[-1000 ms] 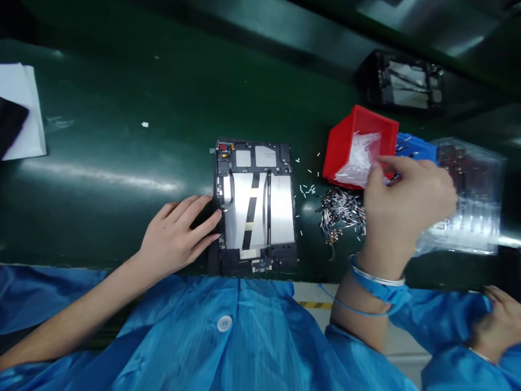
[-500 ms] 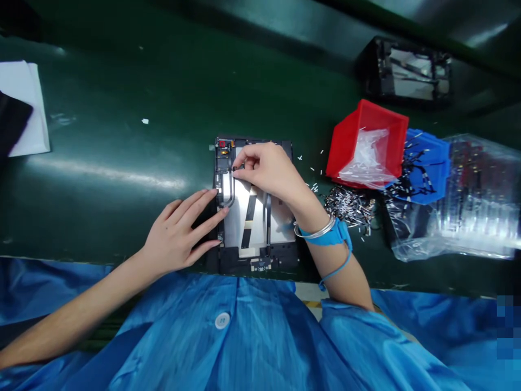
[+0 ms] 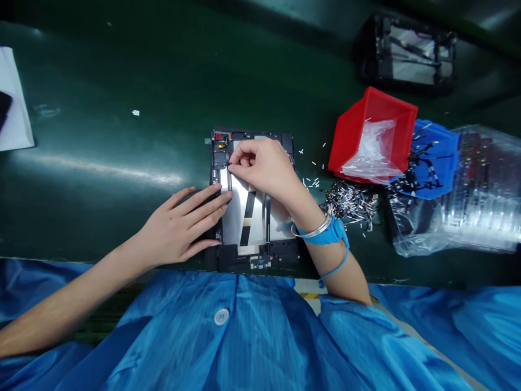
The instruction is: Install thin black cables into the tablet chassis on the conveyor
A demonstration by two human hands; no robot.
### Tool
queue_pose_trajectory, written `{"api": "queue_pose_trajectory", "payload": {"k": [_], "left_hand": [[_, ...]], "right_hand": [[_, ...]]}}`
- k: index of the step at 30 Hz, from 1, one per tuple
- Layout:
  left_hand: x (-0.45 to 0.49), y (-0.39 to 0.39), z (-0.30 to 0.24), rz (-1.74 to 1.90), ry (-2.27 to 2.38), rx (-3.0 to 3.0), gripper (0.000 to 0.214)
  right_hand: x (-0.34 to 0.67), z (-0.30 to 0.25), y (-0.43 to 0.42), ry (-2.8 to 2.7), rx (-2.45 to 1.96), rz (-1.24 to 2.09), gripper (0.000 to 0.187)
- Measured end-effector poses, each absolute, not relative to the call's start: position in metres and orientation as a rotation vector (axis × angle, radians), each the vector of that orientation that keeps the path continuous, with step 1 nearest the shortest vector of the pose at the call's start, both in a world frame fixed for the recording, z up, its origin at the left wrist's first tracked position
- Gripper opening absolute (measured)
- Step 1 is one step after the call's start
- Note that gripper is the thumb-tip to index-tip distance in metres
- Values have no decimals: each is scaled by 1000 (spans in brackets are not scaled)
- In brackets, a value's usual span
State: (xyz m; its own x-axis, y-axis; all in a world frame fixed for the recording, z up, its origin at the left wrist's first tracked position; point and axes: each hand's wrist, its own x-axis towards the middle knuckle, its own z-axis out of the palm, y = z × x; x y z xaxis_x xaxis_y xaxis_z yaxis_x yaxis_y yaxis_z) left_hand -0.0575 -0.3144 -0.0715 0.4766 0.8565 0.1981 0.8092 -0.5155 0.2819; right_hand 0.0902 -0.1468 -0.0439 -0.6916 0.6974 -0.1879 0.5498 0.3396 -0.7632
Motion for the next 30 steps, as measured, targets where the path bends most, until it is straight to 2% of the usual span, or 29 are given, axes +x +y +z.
{"api": "queue_pose_trajectory", "payload": {"k": [8, 12, 17, 20, 23, 25, 27, 30], "left_hand": [[-55, -309, -70, 515, 1451, 2508, 49], [-57, -294, -69, 517, 1480, 2473, 51], [-64, -276, -64, 543, 1552, 2378, 46], [-55, -292, -60, 729, 1608, 2229, 49], [-37, -328, -63, 877, 1876, 1992, 57], [-25, -351, -69, 825, 2001, 1854, 57], [-18, -365, -72, 808, 1975, 1742, 56], [-14, -368, -65, 901, 1890, 1442, 57]], "right_hand": [[89, -46, -151, -2527, -1129, 1052, 2], [108, -19, -161, -2492, -1134, 753, 18], [166, 15, -189, -2332, -1233, 484, 17], [198, 3, -211, -2310, -1424, 375, 20], [214, -24, -236, -2370, -1687, 223, 33], [213, -38, -251, -2459, -1786, 295, 39], [207, -45, -262, -2494, -1827, 376, 49], [196, -44, -269, -2421, -1818, 519, 53]]}}
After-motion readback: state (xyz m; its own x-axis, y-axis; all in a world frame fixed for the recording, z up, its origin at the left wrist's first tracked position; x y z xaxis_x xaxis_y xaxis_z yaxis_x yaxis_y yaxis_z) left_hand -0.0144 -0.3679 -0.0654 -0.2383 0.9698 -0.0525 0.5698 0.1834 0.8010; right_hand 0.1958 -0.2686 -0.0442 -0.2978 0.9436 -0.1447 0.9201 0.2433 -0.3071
